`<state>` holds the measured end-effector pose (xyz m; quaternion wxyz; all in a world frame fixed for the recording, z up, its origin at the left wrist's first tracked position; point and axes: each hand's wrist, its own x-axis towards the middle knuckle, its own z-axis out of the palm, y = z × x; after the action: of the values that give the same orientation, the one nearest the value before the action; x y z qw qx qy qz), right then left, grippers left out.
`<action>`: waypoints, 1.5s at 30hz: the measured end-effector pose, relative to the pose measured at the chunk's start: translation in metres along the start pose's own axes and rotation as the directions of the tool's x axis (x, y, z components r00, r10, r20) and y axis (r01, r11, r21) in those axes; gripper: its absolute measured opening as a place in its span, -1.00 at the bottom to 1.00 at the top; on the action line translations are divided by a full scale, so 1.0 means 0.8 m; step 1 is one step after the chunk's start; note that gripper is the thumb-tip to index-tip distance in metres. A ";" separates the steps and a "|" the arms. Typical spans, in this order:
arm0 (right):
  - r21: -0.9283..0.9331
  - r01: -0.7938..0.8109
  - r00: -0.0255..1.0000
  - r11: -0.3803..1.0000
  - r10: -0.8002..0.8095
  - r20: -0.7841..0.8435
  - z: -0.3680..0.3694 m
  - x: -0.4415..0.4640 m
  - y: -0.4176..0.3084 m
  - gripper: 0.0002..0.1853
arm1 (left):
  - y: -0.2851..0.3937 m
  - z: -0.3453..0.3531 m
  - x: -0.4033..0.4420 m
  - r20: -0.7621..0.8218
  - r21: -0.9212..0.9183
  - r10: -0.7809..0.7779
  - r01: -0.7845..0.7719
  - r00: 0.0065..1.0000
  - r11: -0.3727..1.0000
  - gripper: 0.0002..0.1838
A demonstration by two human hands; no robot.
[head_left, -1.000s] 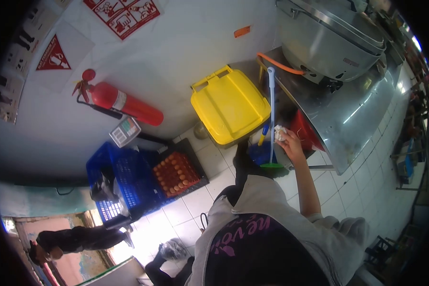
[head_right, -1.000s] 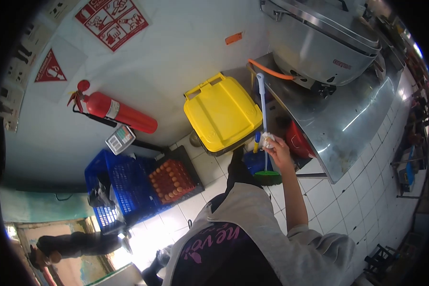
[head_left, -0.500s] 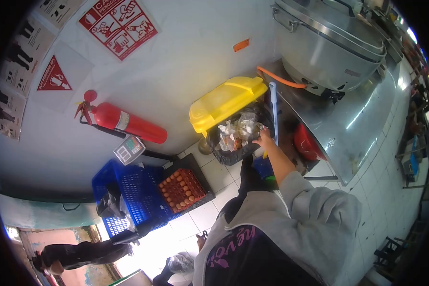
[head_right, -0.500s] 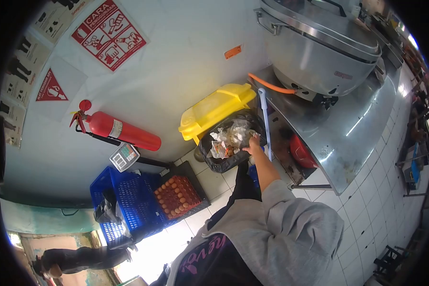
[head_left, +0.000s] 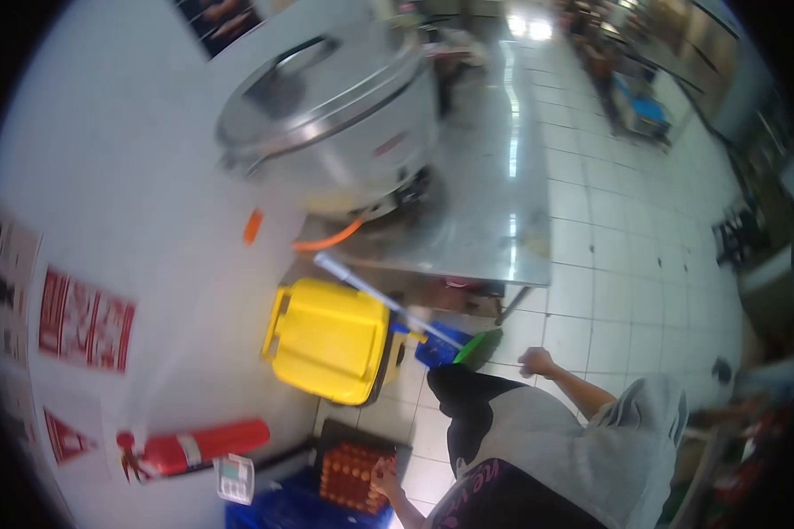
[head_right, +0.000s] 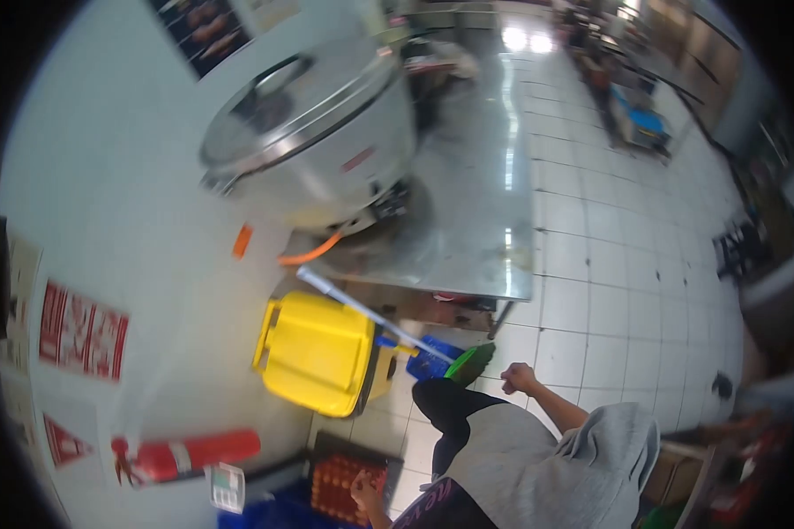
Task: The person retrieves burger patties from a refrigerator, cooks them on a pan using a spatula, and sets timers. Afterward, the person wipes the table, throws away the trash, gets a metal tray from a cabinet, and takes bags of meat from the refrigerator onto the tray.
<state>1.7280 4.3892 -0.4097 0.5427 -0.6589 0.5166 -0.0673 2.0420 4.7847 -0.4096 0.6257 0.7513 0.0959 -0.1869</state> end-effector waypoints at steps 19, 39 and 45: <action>0.656 0.661 0.679 0.366 0.082 -0.730 -0.537 -0.189 -0.123 -0.14 | 0.032 0.864 -0.534 0.980 0.136 -0.197 -0.830 0.032 0.541 -0.36; 0.557 -0.774 0.186 0.300 0.949 -0.254 -0.731 -0.197 0.597 -0.40 | 0.167 1.445 -1.024 0.779 0.150 -0.379 -0.439 -0.499 0.886 -0.43; 0.673 -0.690 0.169 0.265 0.964 -0.206 -0.847 -0.159 0.624 -0.48 | -0.106 1.636 -1.089 0.558 -0.006 -0.585 -0.707 -0.589 0.707 -0.46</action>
<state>0.9265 4.1088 -0.4695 0.4200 -0.0503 0.9040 -0.0611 1.0049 3.6027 -0.3299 -0.0007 0.2759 -0.6815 -0.6779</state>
